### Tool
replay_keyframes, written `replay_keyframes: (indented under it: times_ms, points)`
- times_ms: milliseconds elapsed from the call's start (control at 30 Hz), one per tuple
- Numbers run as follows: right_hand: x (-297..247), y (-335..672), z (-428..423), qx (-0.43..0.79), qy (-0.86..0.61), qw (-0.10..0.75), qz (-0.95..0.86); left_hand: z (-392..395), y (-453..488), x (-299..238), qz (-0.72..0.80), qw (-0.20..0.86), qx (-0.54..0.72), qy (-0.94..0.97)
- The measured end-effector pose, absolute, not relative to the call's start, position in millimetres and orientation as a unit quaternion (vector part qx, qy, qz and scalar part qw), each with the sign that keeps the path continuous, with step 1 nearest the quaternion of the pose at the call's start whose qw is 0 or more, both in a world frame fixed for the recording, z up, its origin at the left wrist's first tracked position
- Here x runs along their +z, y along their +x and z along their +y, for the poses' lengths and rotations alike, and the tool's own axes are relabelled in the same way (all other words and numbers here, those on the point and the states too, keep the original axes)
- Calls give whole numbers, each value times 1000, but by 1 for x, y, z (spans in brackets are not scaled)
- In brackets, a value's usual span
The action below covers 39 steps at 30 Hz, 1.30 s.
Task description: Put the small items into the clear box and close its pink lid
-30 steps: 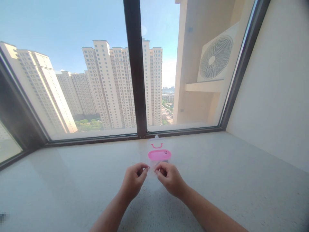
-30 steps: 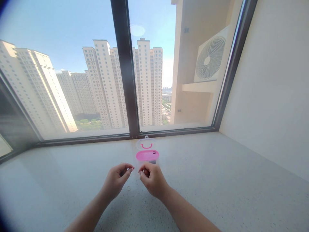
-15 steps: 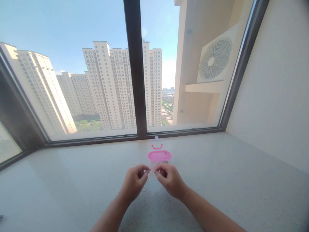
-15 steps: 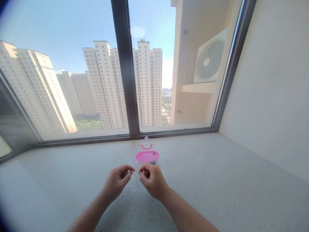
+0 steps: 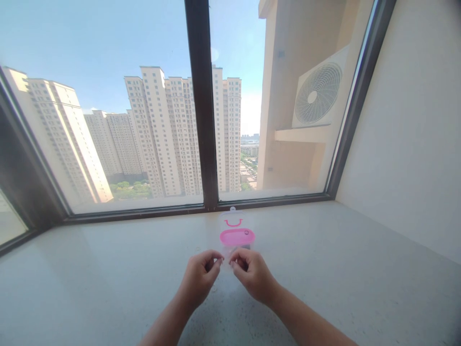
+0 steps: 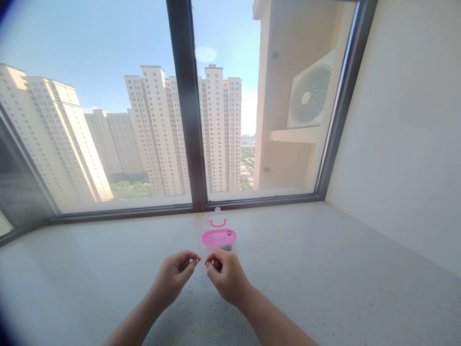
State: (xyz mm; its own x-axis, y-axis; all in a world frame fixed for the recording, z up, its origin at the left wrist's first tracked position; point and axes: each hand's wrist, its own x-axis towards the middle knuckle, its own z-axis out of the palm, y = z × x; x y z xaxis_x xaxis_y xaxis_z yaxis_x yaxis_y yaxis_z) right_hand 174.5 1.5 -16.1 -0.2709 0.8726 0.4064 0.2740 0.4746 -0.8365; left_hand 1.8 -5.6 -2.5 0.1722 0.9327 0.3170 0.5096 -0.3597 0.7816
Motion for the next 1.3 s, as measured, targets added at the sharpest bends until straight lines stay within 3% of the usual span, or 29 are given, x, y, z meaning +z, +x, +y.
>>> replay_keyframes:
  times_ms: [1300]
  points:
    - [-9, 176, -3, 333, -408, 452, -720, -13, 2, 3, 510, 225, 395, 730]
